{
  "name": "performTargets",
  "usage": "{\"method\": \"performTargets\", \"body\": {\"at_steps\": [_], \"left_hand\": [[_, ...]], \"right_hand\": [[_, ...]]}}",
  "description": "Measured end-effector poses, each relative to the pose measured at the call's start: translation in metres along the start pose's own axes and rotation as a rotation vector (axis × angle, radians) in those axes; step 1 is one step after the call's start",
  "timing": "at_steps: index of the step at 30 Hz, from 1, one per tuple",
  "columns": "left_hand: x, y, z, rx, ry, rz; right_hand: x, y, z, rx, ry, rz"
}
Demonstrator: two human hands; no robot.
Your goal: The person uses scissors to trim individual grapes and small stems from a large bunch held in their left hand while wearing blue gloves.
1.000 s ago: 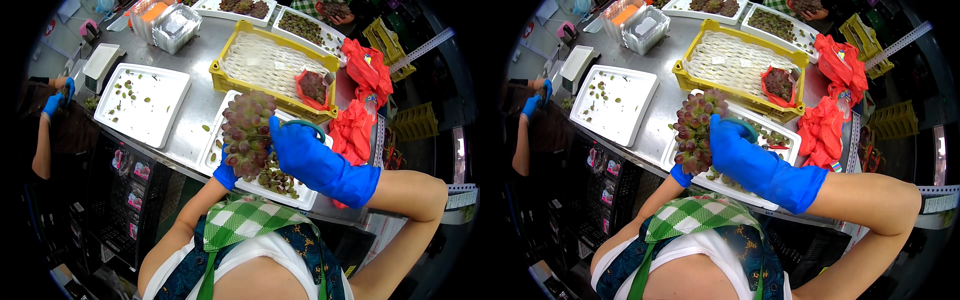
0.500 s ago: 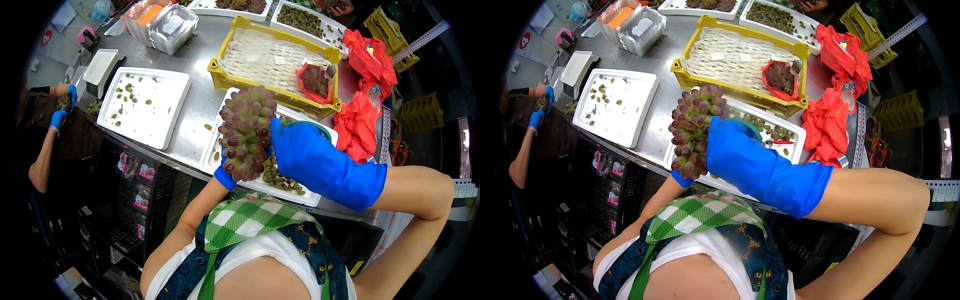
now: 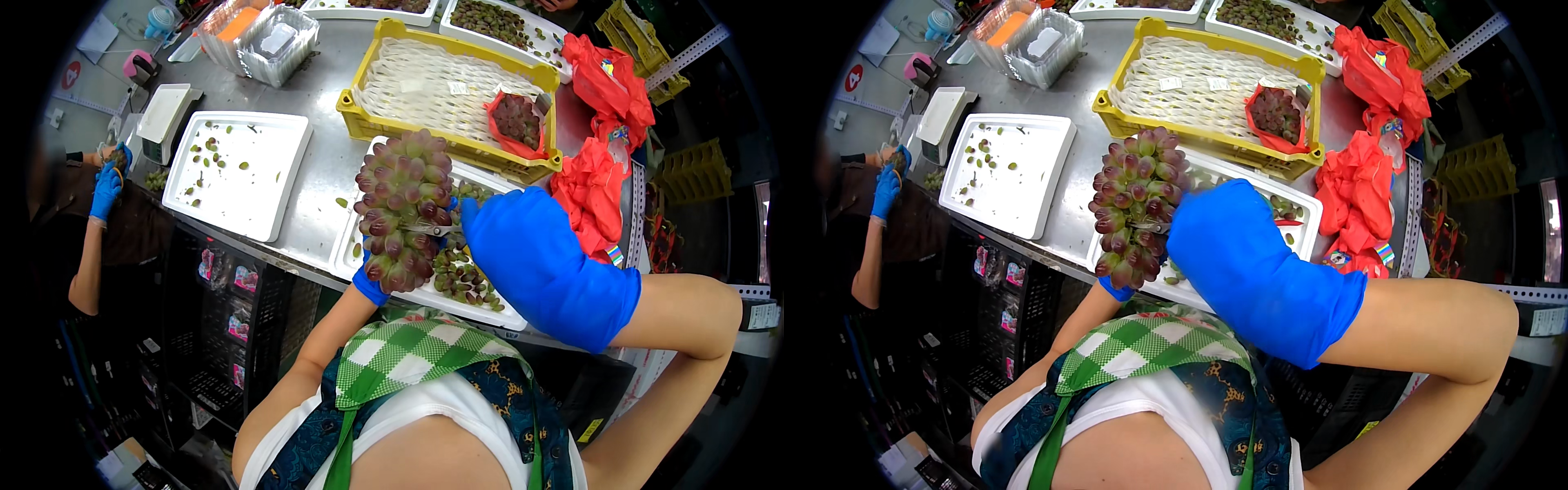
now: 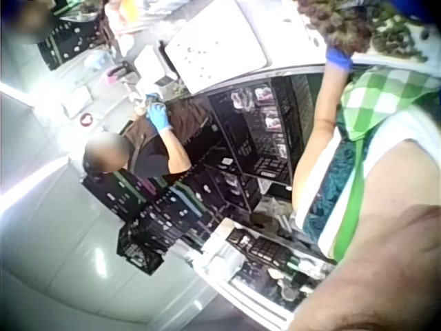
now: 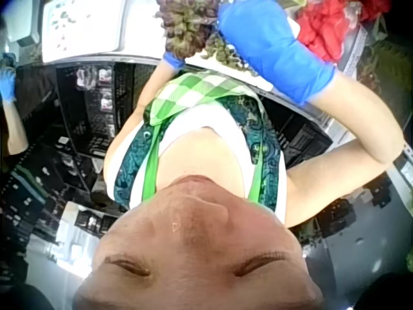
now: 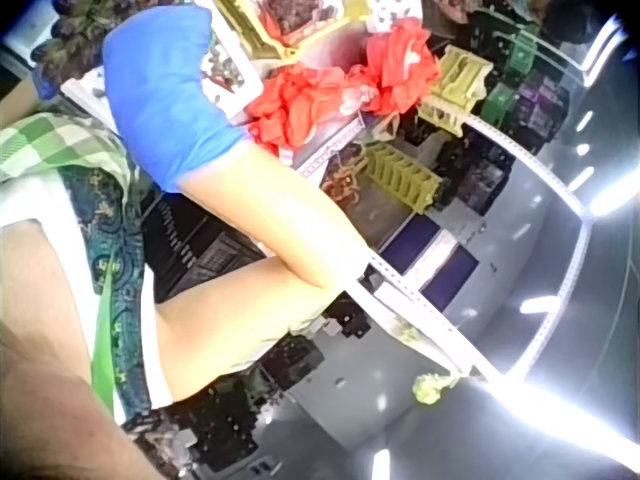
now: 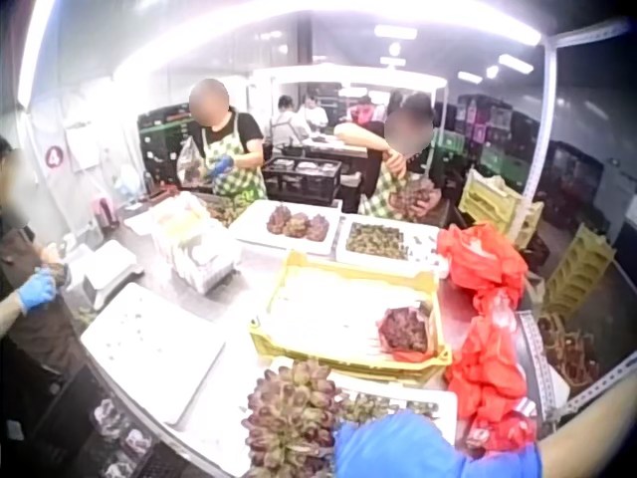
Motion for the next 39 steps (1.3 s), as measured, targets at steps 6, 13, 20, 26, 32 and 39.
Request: {"method": "performTargets", "body": {"at_steps": [6,13,20,26,32,39], "left_hand": [[-0.010,0.000,0.006,-0.022,0.089,0.202],[-0.016,-0.004,0.015,-0.039,0.216,0.554],[-0.021,0.005,0.019,0.156,0.241,0.725],[-0.029,0.001,0.023,0.189,0.351,0.968],[-0.018,-0.012,0.007,0.124,0.290,0.749],[0.031,-0.021,-0.015,0.061,-0.145,-0.027]], "right_hand": [[-0.001,-0.003,0.002,-0.002,-0.045,-0.036],[-0.001,-0.004,0.002,-0.047,-0.077,-0.022],[0.000,-0.003,-0.005,0.020,-0.023,-0.194],[0.000,-0.003,-0.006,0.040,0.033,-0.261],[0.007,0.002,0.008,0.202,0.104,-0.382],[0.025,-0.009,0.027,0.116,-0.094,-0.665]]}}
Point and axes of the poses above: each hand's wrist, its own z-axis away from the middle knuckle, its own y-axis out of the back of the hand, x = y × z, the point moved 8 cm from there along -z, towards the middle knuckle, and after that the axes turned 6 degrees about y, right-handed, at the moved point
